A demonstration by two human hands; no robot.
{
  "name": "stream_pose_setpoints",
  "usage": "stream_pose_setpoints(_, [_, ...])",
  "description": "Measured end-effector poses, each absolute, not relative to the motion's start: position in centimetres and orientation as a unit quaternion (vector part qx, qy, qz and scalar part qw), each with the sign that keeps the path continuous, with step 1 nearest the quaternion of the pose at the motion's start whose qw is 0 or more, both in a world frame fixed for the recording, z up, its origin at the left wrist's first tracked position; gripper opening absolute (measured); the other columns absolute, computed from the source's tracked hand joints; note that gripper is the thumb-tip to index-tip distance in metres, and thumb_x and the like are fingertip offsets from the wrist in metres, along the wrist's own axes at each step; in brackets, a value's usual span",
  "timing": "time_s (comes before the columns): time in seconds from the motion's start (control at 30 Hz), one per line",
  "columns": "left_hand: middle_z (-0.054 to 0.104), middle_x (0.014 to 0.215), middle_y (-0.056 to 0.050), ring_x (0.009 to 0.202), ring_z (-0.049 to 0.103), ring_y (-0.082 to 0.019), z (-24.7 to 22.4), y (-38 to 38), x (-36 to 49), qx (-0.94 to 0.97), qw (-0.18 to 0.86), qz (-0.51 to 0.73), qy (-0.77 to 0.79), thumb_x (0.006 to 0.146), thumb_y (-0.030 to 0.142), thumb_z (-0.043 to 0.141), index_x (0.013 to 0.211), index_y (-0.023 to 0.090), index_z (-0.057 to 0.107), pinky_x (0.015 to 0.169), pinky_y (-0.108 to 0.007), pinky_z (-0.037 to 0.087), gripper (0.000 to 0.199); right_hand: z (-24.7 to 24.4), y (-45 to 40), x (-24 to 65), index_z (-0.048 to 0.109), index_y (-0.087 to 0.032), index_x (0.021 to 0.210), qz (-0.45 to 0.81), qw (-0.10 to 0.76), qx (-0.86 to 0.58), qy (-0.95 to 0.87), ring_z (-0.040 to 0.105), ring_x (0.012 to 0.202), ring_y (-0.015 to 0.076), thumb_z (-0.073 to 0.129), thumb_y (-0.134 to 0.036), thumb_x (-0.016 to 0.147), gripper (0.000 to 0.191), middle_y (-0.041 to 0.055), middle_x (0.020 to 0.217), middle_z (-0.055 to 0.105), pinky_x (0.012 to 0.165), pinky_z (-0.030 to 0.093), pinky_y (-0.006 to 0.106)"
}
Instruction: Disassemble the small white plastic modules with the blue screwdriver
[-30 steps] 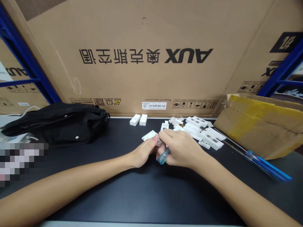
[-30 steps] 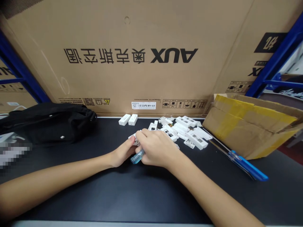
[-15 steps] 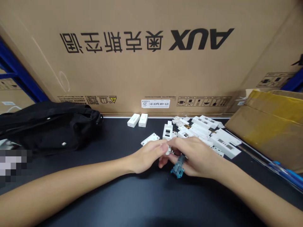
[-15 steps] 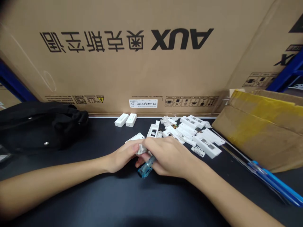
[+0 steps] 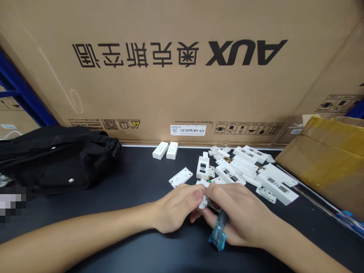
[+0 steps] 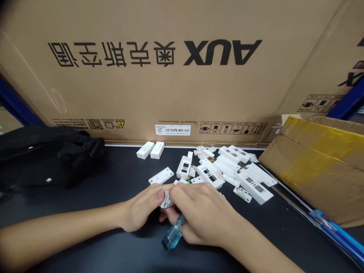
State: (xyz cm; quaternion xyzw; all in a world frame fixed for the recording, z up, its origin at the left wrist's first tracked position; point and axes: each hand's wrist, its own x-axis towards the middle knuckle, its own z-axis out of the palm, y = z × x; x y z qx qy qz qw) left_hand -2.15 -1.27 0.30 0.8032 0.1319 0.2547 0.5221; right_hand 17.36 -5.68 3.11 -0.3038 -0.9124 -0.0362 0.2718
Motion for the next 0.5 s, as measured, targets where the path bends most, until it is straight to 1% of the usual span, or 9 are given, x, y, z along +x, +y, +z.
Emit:
stream_pose_setpoints(0.07, [0.048, 0.064, 0.0, 0.058, 0.045, -0.011, 0.15, -1.29, -2.09, 0.811, 0.511, 0.252, 0.133, 0.102, 0.055, 0.02, 0.074, 0.017, 0.044, 0.061, -0.024, 0.04, 0.054, 3.1, -5.64, 17.28, 0.046, -0.022, 0.081, -0.039, 0.263, -0.319, -0.91, 0.05, 0.053, 0.0114, 0.051, -0.021, 0.089, 0.01, -0.0018, 0.069, 0.058, 0.05, 0.037, 0.024])
stream_pose_setpoints(0.13, [0.048, 0.062, 0.001, 0.055, 0.043, -0.009, -0.06, -1.33, -2.05, 0.815, 0.505, 0.25, 0.134, 0.102, 0.053, 0.028, 0.076, 0.016, 0.047, 0.057, -0.021, 0.038, 0.049, 3.0, -5.6, 17.2, 0.044, -0.022, 0.077, -0.053, 0.254, -0.325, -0.909, 0.045, 0.05, 0.0108, 0.053, -0.027, 0.088, 0.015, -0.0033, 0.066, 0.053, 0.047, 0.033, 0.025])
stream_pose_setpoints(0.23, [0.049, 0.06, 0.003, 0.053, 0.04, -0.007, -0.27, -1.41, -2.04, 0.815, 0.501, 0.253, 0.143, 0.101, 0.051, 0.037, 0.078, 0.015, 0.051, 0.053, -0.019, 0.035, 0.045, 2.76, -5.61, 17.08, 0.045, -0.021, 0.075, -0.078, 0.249, -0.325, -0.909, 0.042, 0.049, 0.0112, 0.051, -0.031, 0.09, 0.019, -0.0036, 0.064, 0.05, 0.047, 0.03, 0.026])
stream_pose_setpoints(0.33, [0.046, 0.06, 0.003, 0.054, 0.038, -0.008, -0.19, -1.47, -2.08, 0.821, 0.485, 0.256, 0.157, 0.102, 0.051, 0.034, 0.072, 0.015, 0.049, 0.054, -0.019, 0.034, 0.048, 2.64, -5.78, 17.0, 0.046, -0.021, 0.074, -0.093, 0.243, -0.331, -0.907, 0.041, 0.049, 0.0116, 0.047, -0.031, 0.093, 0.021, -0.0026, 0.063, 0.051, 0.047, 0.029, 0.027])
stream_pose_setpoints(0.43, [0.041, 0.06, 0.003, 0.055, 0.035, -0.008, 0.08, -1.51, -2.12, 0.827, 0.473, 0.257, 0.164, 0.102, 0.051, 0.029, 0.068, 0.016, 0.043, 0.055, -0.022, 0.032, 0.051, 2.6, -6.01, 16.92, 0.049, -0.02, 0.076, -0.1, 0.257, -0.323, -0.905, 0.041, 0.05, 0.0121, 0.045, -0.029, 0.094, 0.021, -0.0021, 0.064, 0.052, 0.047, 0.029, 0.028])
stream_pose_setpoints(0.5, [0.04, 0.059, 0.003, 0.054, 0.035, -0.008, 0.22, -1.51, -2.14, 0.826, 0.478, 0.255, 0.16, 0.103, 0.052, 0.025, 0.066, 0.016, 0.04, 0.055, -0.023, 0.032, 0.053, 2.37, -6.07, 16.83, 0.049, -0.02, 0.077, -0.101, 0.268, -0.319, -0.903, 0.041, 0.05, 0.0125, 0.045, -0.028, 0.094, 0.019, -0.0021, 0.064, 0.051, 0.048, 0.028, 0.028])
